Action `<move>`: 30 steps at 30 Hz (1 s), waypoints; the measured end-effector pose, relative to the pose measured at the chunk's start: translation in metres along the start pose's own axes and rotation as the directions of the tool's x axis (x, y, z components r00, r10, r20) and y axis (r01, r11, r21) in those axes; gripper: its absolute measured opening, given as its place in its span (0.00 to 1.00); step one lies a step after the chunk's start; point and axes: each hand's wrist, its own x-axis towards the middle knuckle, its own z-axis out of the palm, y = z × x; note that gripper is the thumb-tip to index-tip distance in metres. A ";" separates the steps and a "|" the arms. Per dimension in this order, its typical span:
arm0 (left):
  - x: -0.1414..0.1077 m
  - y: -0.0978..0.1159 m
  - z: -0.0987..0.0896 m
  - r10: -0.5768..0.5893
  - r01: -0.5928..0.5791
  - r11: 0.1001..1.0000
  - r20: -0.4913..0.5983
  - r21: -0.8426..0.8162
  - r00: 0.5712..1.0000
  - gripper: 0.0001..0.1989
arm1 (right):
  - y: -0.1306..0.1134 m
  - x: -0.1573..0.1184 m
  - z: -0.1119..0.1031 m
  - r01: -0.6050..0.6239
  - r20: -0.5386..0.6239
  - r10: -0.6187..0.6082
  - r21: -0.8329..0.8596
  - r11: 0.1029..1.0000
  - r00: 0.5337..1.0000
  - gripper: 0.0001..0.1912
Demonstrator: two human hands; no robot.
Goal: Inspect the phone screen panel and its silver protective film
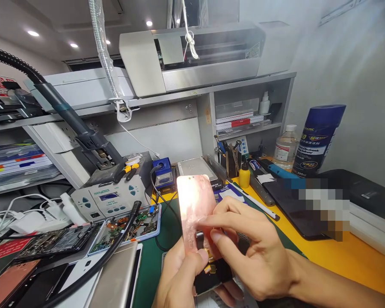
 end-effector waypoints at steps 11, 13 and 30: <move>-0.006 0.007 -0.010 0.029 -0.048 0.994 -0.188 -0.096 0.982 0.15 | 0.001 -0.014 0.002 0.167 0.011 -0.168 -0.170 0.971 0.986 0.14; -0.007 0.005 -0.010 -0.016 -0.011 0.990 -0.186 -0.143 0.982 0.16 | 0.001 -0.017 0.004 0.207 0.042 -0.203 -0.212 0.955 0.978 0.12; -0.008 0.002 -0.011 -0.018 -0.021 0.985 -0.224 -0.171 0.974 0.18 | 0.002 -0.016 0.004 0.263 0.092 -0.248 -0.229 0.937 0.964 0.10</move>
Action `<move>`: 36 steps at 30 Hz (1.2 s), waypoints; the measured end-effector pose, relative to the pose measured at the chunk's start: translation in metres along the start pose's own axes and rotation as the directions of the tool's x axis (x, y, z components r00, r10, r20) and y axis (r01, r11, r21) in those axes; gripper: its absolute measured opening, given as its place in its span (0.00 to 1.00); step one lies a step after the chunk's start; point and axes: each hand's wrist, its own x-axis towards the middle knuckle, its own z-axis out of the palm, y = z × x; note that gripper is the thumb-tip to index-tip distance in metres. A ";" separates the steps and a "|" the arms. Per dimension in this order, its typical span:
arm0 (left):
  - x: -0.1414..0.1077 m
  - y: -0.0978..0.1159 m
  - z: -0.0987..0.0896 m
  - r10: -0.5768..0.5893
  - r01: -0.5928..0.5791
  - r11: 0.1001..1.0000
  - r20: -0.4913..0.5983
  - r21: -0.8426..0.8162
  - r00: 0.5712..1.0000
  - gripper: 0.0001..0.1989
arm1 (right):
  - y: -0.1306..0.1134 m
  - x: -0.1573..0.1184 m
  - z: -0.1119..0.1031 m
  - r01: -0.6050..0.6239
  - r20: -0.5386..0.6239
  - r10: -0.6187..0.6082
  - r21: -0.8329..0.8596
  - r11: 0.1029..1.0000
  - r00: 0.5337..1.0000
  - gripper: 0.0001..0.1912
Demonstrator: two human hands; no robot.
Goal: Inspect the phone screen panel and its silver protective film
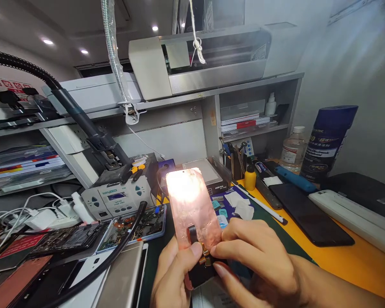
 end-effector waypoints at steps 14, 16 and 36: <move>-0.001 0.002 0.011 0.069 -0.064 0.996 -0.083 0.060 0.994 0.15 | 0.003 -0.006 -0.001 0.077 0.045 -0.075 -0.054 0.996 0.996 0.10; 0.000 0.002 0.012 0.084 -0.076 0.994 -0.118 0.072 0.989 0.15 | 0.004 -0.006 -0.001 0.099 0.047 -0.096 -0.068 0.993 0.994 0.10; 0.001 0.002 0.011 0.098 -0.081 0.984 -0.104 0.158 0.990 0.13 | -0.007 -0.017 0.009 -0.031 -0.045 0.029 -0.051 0.998 0.999 0.13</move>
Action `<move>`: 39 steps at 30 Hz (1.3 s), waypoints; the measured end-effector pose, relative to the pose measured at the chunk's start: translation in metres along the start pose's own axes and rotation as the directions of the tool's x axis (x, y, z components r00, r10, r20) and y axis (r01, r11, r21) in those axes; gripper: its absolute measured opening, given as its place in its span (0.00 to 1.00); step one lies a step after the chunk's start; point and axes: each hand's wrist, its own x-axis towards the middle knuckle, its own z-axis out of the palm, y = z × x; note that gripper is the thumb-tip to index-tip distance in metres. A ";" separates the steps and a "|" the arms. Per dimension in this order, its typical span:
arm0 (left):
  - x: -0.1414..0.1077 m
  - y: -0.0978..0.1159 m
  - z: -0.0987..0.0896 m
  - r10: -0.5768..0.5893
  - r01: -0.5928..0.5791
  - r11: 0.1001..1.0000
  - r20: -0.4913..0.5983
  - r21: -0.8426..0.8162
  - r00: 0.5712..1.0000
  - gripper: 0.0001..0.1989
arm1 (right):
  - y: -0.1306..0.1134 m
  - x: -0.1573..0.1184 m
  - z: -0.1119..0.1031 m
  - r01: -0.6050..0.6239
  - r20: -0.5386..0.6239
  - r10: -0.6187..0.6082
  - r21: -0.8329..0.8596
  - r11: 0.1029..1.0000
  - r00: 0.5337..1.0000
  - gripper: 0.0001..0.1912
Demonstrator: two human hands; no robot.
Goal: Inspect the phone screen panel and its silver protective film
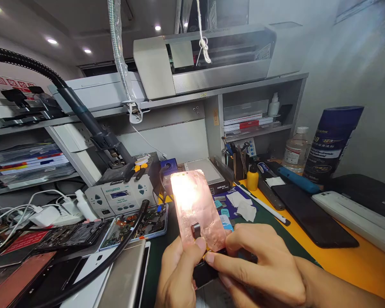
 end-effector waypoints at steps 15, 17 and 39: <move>-0.004 0.003 0.002 -0.094 0.087 0.991 -0.061 -0.106 0.994 0.13 | 0.001 -0.001 0.002 0.001 -0.031 -0.001 -0.005 1.000 1.000 0.12; -0.004 0.003 0.002 -0.092 0.083 0.990 -0.076 -0.112 0.993 0.13 | 0.000 -0.001 0.003 0.009 -0.027 -0.009 0.001 1.000 1.000 0.12; -0.003 0.004 0.004 -0.037 0.025 0.995 -0.117 -0.096 0.992 0.18 | 0.009 0.014 -0.009 0.152 0.058 -0.148 -0.061 0.987 0.987 0.15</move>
